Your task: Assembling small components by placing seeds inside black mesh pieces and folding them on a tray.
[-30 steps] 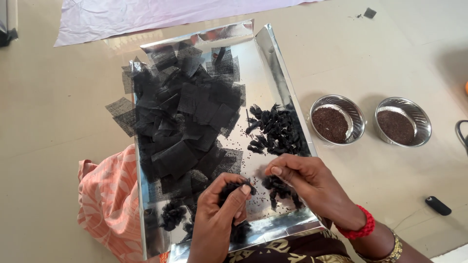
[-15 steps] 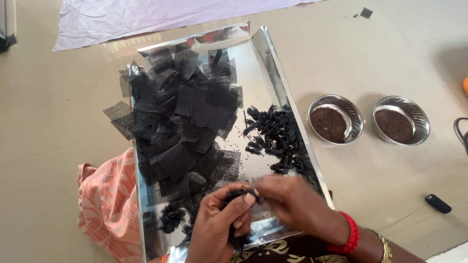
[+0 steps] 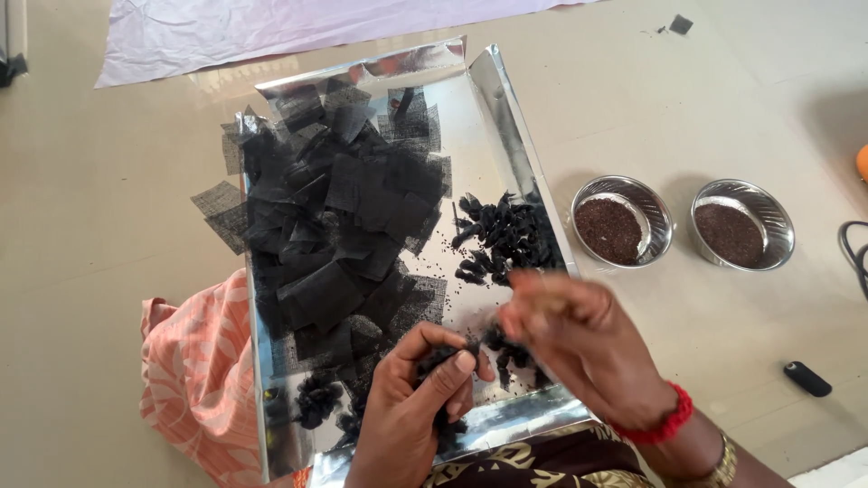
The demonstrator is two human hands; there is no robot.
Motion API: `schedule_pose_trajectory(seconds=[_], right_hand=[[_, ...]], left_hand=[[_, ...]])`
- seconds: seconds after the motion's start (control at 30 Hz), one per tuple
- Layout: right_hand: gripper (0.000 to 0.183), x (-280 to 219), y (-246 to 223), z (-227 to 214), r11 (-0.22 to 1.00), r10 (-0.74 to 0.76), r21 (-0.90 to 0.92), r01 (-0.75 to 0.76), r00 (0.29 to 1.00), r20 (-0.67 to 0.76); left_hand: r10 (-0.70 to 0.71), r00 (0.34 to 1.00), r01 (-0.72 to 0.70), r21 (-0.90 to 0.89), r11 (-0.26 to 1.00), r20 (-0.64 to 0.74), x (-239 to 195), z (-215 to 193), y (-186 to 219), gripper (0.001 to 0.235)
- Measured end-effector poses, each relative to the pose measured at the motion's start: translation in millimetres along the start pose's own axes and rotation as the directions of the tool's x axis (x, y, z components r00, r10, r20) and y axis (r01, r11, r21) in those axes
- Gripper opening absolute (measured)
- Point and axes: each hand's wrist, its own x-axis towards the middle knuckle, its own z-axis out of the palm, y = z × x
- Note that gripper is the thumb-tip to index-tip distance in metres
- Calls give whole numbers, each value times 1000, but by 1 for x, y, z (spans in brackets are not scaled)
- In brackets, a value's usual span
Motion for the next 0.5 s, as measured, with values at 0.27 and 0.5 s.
schedule_pose_trajectory(seconds=[0.27,0.5], right_hand=[[61,1,18,16,320,-151,-885,339,940,305],[53,-6,2,19,-207,-181,-741,639,719,671]], left_hand=[[-73,988,56,-120,991,-139,1,-1,10,14],[-136,975,91,-246,965,-173,6,-5,4,16]])
